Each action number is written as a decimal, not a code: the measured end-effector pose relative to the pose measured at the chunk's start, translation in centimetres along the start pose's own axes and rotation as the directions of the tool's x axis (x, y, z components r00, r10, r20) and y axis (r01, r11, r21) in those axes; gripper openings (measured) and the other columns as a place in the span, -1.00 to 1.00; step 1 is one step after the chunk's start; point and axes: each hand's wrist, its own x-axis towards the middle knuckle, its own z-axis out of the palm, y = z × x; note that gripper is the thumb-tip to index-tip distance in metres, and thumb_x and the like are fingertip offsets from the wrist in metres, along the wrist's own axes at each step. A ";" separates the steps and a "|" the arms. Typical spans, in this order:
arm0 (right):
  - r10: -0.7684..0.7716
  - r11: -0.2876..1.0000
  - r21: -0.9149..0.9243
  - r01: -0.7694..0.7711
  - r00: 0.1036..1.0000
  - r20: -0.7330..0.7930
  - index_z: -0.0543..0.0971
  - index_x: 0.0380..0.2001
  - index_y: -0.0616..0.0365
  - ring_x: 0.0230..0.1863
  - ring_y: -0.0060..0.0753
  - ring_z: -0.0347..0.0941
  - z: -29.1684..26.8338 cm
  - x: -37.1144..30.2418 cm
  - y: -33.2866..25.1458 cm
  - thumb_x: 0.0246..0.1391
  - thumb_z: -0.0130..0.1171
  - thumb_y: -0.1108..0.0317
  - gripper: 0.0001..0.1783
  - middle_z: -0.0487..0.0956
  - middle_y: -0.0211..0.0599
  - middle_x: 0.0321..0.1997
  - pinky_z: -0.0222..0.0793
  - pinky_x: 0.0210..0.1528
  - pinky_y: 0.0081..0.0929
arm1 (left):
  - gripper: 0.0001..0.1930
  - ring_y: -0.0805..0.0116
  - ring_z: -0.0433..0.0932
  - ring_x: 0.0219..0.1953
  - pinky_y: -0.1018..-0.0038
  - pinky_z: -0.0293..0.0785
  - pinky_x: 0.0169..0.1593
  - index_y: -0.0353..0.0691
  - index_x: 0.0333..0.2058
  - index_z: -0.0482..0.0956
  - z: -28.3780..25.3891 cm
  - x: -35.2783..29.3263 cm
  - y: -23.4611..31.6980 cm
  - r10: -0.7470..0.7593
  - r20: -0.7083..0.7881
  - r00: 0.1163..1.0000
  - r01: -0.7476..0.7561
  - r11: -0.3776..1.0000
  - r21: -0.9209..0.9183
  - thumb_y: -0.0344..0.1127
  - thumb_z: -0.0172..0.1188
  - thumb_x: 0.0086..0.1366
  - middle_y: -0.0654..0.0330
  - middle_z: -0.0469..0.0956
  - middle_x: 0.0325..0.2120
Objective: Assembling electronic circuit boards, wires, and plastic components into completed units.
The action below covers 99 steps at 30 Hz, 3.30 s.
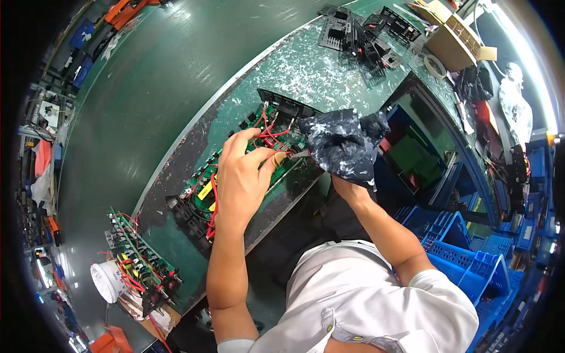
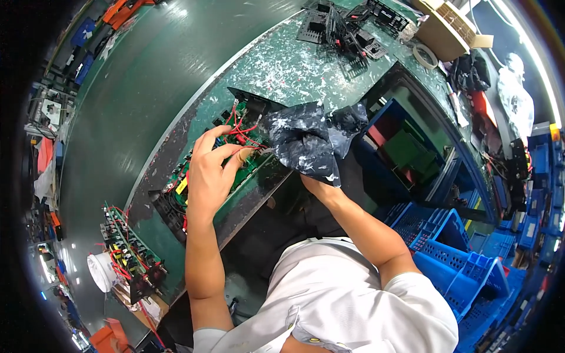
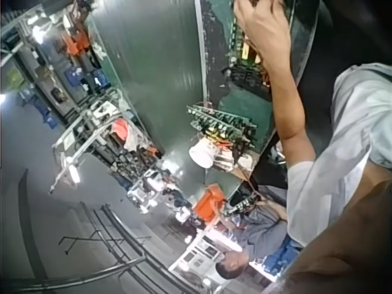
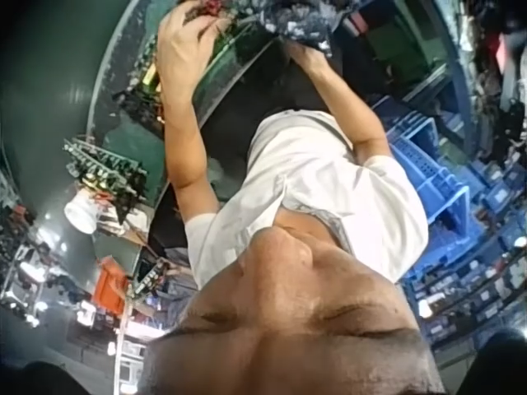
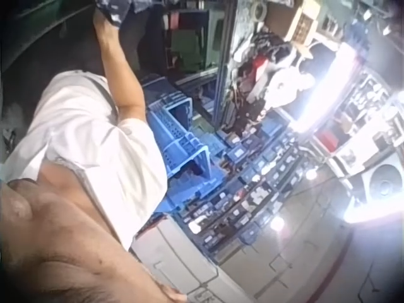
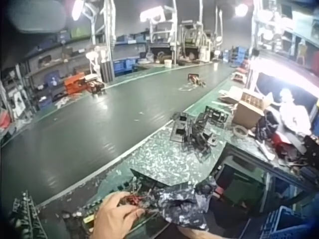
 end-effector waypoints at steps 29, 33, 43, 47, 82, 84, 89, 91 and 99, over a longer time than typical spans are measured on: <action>-0.008 0.991 -0.131 0.009 1.000 0.008 0.54 -0.01 0.35 0.12 0.19 0.44 1.2 -1.6 -0.3 -0.02 0.08 0.46 -0.56 0.52 0.21 0.03 0.30 0.26 0.00 | -0.87 -0.02 0.50 0.05 0.20 0.41 0.10 -0.33 -0.36 0.70 0.1 -0.3 -0.2 -0.034 0.022 0.999 0.033 0.999 0.042 -0.39 0.32 0.16 0.00 0.54 0.04; -0.005 0.981 -0.195 0.006 1.000 0.003 0.54 0.00 0.32 0.11 0.16 0.45 1.1 -1.7 -0.7 0.00 0.07 0.44 -0.56 0.52 0.19 0.03 0.30 0.26 0.00 | -0.87 -0.02 0.51 0.04 0.20 0.41 0.10 -0.34 -0.36 0.70 0.0 -0.3 -0.1 -0.042 0.028 0.999 0.041 0.998 0.048 -0.39 0.33 0.15 0.00 0.53 0.04; 0.044 0.993 -0.113 -0.036 0.997 0.067 0.54 -0.01 0.28 0.11 0.14 0.45 0.8 -1.7 -0.6 -0.02 0.09 0.43 -0.56 0.52 0.16 0.04 0.30 0.26 0.00 | -0.87 -0.03 0.51 0.04 0.20 0.41 0.10 -0.34 -0.36 0.69 0.0 -0.3 -0.1 -0.037 0.029 0.999 0.035 0.998 0.049 -0.39 0.33 0.15 0.00 0.53 0.04; 0.089 0.992 -0.101 -0.081 0.992 0.084 0.54 0.00 0.29 0.11 0.14 0.45 0.8 -1.5 -1.2 -0.02 0.08 0.43 -0.55 0.52 0.17 0.04 0.29 0.27 -0.01 | -0.87 -0.03 0.51 0.04 0.20 0.41 0.10 -0.35 -0.36 0.69 0.0 -0.3 -0.1 -0.049 0.026 0.998 0.048 0.998 0.048 -0.39 0.33 0.15 -0.01 0.53 0.04; 0.169 0.938 0.319 -0.135 0.982 -0.082 0.59 -0.10 0.22 -0.41 -0.32 0.44 -3.4 11.4 6.7 0.18 0.23 0.42 -0.77 0.51 -0.19 -0.37 0.37 -0.31 -0.43 | -0.22 0.30 0.53 -0.04 0.45 0.51 -0.02 -0.15 0.42 0.03 -8.6 -13.2 -3.5 -0.714 -0.128 0.688 0.658 0.688 -0.305 -0.37 0.27 0.34 -0.02 0.37 0.17; 0.315 0.793 0.526 -0.308 0.946 0.080 0.60 -0.07 0.20 -0.33 -0.51 0.45 -3.1 10.3 3.7 0.22 0.21 0.41 -0.77 0.53 -0.31 -0.33 0.35 -0.26 -0.54 | -0.20 0.35 0.54 -0.07 0.44 0.51 -0.02 -0.22 0.41 0.02 -7.7 -13.3 -4.6 -0.683 -0.090 0.724 0.585 0.678 -0.445 -0.38 0.29 0.32 0.03 0.44 0.07; 0.378 0.443 0.855 -0.269 0.921 0.094 0.50 0.13 0.19 0.01 -0.48 0.48 1.5 7.7 2.1 0.22 0.18 0.44 -0.60 0.57 -0.28 -0.03 0.36 0.02 -0.53 | -0.18 0.40 0.53 -0.08 0.48 0.49 -0.02 -0.25 0.41 0.01 -8.0 -12.6 -4.5 -0.695 -0.070 0.716 0.604 0.666 -0.437 -0.37 0.31 0.31 0.05 0.48 0.00; 0.249 0.662 0.716 -0.223 0.966 0.072 0.53 0.08 0.25 -0.06 -0.45 0.51 1.6 7.1 2.2 0.21 0.20 0.45 -0.63 0.59 -0.22 -0.10 0.37 0.00 -0.53 | -0.17 0.40 0.52 -0.08 0.48 0.49 -0.02 -0.28 0.40 0.01 -8.0 -12.1 -3.9 -0.733 -0.056 0.678 0.678 0.653 -0.339 -0.37 0.33 0.29 0.05 0.47 0.02; 0.221 0.656 0.728 -0.199 0.973 0.067 0.57 -0.12 0.32 -0.16 -0.30 0.57 1.6 7.8 1.9 0.19 0.17 0.53 -0.80 0.61 -0.12 -0.20 0.40 -0.06 -0.48 | -0.23 0.31 0.57 -0.07 0.37 0.50 0.04 -0.34 0.31 0.14 -8.2 -12.2 -4.1 -0.720 0.032 0.693 0.608 0.561 -0.561 -0.32 0.38 0.23 0.08 0.53 -0.03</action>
